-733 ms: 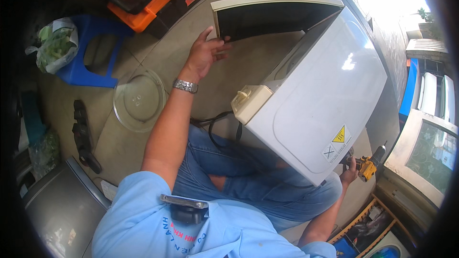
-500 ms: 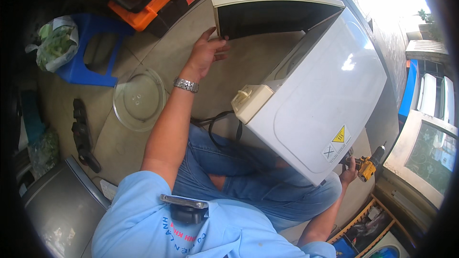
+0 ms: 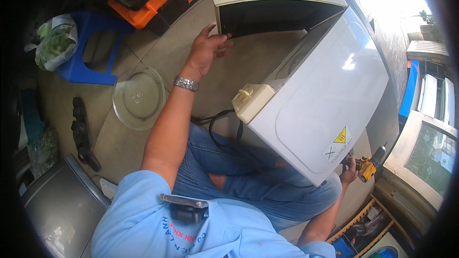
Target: The person sits on the floor and uses a cordless drill to remove screws from the casing of a white appliance. They remove the side panel to expose the internal components.
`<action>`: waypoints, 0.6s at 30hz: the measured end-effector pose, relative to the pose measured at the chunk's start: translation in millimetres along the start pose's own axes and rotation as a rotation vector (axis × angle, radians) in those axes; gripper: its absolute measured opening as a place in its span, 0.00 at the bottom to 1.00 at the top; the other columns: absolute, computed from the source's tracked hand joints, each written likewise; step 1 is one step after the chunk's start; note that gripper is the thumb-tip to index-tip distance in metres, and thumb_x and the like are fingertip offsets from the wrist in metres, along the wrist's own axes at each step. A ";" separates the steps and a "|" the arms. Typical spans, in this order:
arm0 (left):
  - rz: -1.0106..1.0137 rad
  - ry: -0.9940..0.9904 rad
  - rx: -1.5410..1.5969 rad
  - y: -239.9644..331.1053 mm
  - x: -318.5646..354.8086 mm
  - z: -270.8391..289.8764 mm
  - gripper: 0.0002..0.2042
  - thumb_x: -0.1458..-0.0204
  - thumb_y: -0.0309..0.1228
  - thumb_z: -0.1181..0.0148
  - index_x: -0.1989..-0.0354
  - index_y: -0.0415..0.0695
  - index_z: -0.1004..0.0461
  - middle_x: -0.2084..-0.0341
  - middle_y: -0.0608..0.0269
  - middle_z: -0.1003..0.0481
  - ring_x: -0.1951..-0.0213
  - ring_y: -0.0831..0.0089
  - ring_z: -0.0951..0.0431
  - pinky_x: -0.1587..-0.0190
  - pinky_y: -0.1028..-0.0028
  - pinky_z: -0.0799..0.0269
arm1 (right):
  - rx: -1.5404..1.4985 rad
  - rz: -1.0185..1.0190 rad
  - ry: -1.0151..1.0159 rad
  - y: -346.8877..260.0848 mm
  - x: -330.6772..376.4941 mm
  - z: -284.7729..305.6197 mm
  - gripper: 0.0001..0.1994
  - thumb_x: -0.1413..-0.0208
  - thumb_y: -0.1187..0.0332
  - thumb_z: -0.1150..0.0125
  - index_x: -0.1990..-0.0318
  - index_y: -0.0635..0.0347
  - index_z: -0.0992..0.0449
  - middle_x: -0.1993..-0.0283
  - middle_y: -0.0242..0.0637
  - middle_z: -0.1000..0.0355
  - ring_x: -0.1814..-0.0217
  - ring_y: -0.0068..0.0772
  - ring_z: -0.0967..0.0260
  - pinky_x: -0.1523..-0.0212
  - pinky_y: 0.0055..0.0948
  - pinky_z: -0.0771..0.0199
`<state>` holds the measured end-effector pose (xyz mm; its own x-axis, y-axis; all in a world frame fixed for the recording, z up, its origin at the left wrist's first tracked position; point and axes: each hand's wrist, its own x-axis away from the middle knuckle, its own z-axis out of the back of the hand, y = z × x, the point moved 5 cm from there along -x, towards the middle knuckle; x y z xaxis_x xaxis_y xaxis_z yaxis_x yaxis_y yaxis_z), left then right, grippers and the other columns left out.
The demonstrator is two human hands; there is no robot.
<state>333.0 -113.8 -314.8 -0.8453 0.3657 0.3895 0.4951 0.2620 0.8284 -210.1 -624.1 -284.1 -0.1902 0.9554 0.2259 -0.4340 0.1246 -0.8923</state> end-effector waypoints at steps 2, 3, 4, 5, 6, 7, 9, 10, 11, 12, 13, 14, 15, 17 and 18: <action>-0.001 0.037 -0.013 -0.2 0.4 4.3 0.43 0.47 0.32 0.35 0.27 0.40 0.56 0.52 0.55 0.24 0.54 0.67 0.22 0.56 0.67 0.26 | -0.002 -0.003 0.006 -6.7 7.8 -10.3 0.19 0.47 0.59 0.32 0.54 0.63 0.23 0.57 0.40 0.24 0.53 0.34 0.26 0.49 0.41 0.26; -0.001 0.030 -0.015 -1.1 0.6 3.9 0.43 0.47 0.32 0.35 0.27 0.40 0.55 0.52 0.55 0.24 0.54 0.67 0.23 0.56 0.66 0.26 | -0.010 -0.007 0.009 -5.4 8.6 -11.0 0.18 0.47 0.59 0.32 0.55 0.63 0.22 0.57 0.40 0.24 0.54 0.34 0.26 0.50 0.41 0.26; -0.003 0.023 -0.014 -0.8 0.8 2.4 0.43 0.47 0.32 0.35 0.27 0.40 0.55 0.52 0.55 0.24 0.53 0.68 0.23 0.56 0.66 0.26 | -0.018 -0.008 0.010 -5.1 9.6 -10.1 0.17 0.47 0.59 0.32 0.57 0.63 0.22 0.58 0.40 0.24 0.54 0.33 0.25 0.50 0.40 0.26; -0.004 0.017 -0.013 -0.7 1.1 1.4 0.43 0.47 0.32 0.35 0.27 0.40 0.54 0.52 0.55 0.24 0.53 0.68 0.23 0.56 0.66 0.26 | -0.025 -0.009 0.012 -5.0 10.1 -9.5 0.16 0.47 0.59 0.32 0.58 0.63 0.22 0.58 0.39 0.23 0.55 0.33 0.25 0.51 0.40 0.26; -0.016 0.023 -0.020 -0.1 1.3 1.8 0.42 0.47 0.33 0.35 0.27 0.40 0.54 0.52 0.55 0.24 0.52 0.68 0.24 0.55 0.66 0.26 | -0.041 -0.006 -0.002 -5.3 9.8 -10.2 0.15 0.47 0.59 0.32 0.60 0.62 0.21 0.59 0.39 0.23 0.56 0.32 0.25 0.51 0.40 0.25; -0.027 0.026 -0.028 -0.4 0.4 1.7 0.42 0.47 0.33 0.35 0.27 0.40 0.54 0.52 0.54 0.24 0.51 0.68 0.24 0.55 0.66 0.26 | -0.058 -0.004 -0.012 -6.3 11.1 -10.9 0.15 0.47 0.59 0.32 0.61 0.62 0.21 0.61 0.38 0.23 0.57 0.32 0.25 0.51 0.39 0.25; -0.033 0.044 -0.048 -1.5 -0.9 3.3 0.42 0.47 0.33 0.35 0.27 0.39 0.53 0.51 0.54 0.24 0.50 0.68 0.25 0.54 0.65 0.26 | -0.066 -0.003 -0.012 -7.8 12.5 -12.0 0.13 0.47 0.59 0.32 0.64 0.62 0.21 0.63 0.37 0.23 0.57 0.30 0.25 0.53 0.38 0.25; -0.028 0.060 -0.061 -2.7 -1.5 4.6 0.42 0.47 0.33 0.35 0.27 0.39 0.53 0.51 0.54 0.24 0.50 0.68 0.25 0.53 0.65 0.26 | -0.057 -0.005 -0.003 -10.7 15.3 -14.3 0.13 0.47 0.60 0.32 0.65 0.62 0.20 0.64 0.37 0.23 0.58 0.30 0.26 0.53 0.37 0.25; -0.023 0.075 -0.074 -3.8 -1.8 5.9 0.42 0.47 0.33 0.35 0.27 0.39 0.53 0.51 0.53 0.24 0.50 0.68 0.25 0.53 0.65 0.26 | -0.048 -0.007 0.007 -13.3 18.4 -16.4 0.13 0.47 0.60 0.32 0.66 0.62 0.20 0.65 0.36 0.22 0.58 0.29 0.26 0.54 0.37 0.24; -0.020 0.081 -0.089 -4.6 -2.0 6.9 0.41 0.47 0.33 0.35 0.28 0.39 0.53 0.50 0.53 0.25 0.49 0.67 0.25 0.52 0.65 0.26 | -0.045 0.001 -0.002 -16.2 21.6 -19.4 0.12 0.46 0.60 0.33 0.66 0.62 0.20 0.65 0.36 0.22 0.59 0.29 0.25 0.55 0.36 0.24; -0.015 0.087 -0.101 -4.5 -2.3 7.9 0.41 0.47 0.33 0.35 0.28 0.39 0.53 0.49 0.53 0.25 0.49 0.66 0.25 0.52 0.64 0.26 | -0.039 0.010 -0.010 -20.0 24.7 -22.5 0.12 0.46 0.60 0.33 0.66 0.61 0.20 0.66 0.36 0.22 0.59 0.28 0.25 0.56 0.35 0.24; -0.010 0.093 -0.113 -4.3 -2.4 8.9 0.41 0.47 0.33 0.35 0.28 0.39 0.53 0.49 0.52 0.25 0.49 0.66 0.25 0.52 0.64 0.26 | -0.033 0.018 -0.018 -22.7 26.8 -25.8 0.12 0.46 0.61 0.33 0.66 0.61 0.20 0.66 0.35 0.22 0.60 0.28 0.25 0.57 0.35 0.24; -0.010 0.103 -0.119 -4.1 -2.4 10.0 0.41 0.47 0.33 0.35 0.28 0.38 0.53 0.49 0.52 0.25 0.49 0.66 0.25 0.52 0.64 0.26 | -0.031 0.031 -0.016 -24.5 27.9 -28.8 0.11 0.45 0.61 0.34 0.66 0.61 0.20 0.67 0.35 0.23 0.61 0.28 0.25 0.58 0.34 0.24; -0.012 0.112 -0.135 -1.9 -0.5 7.1 0.41 0.47 0.33 0.35 0.28 0.38 0.52 0.48 0.51 0.26 0.49 0.65 0.25 0.52 0.64 0.26 | -0.032 0.056 -0.005 -25.5 30.1 -28.5 0.11 0.44 0.61 0.34 0.67 0.61 0.20 0.68 0.35 0.23 0.64 0.28 0.25 0.60 0.34 0.23; -0.023 0.098 -0.142 -0.6 0.1 5.5 0.41 0.46 0.34 0.35 0.28 0.37 0.52 0.47 0.50 0.27 0.48 0.64 0.26 0.51 0.64 0.26 | -0.033 0.066 -0.004 -26.0 30.8 -28.6 0.11 0.44 0.62 0.35 0.67 0.61 0.20 0.68 0.35 0.23 0.65 0.28 0.25 0.60 0.34 0.23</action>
<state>333.8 -109.0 -317.5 -0.8752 0.2701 0.4013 0.4477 0.1382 0.8835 -179.5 -590.2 -265.1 -0.2213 0.9606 0.1679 -0.3909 0.0703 -0.9177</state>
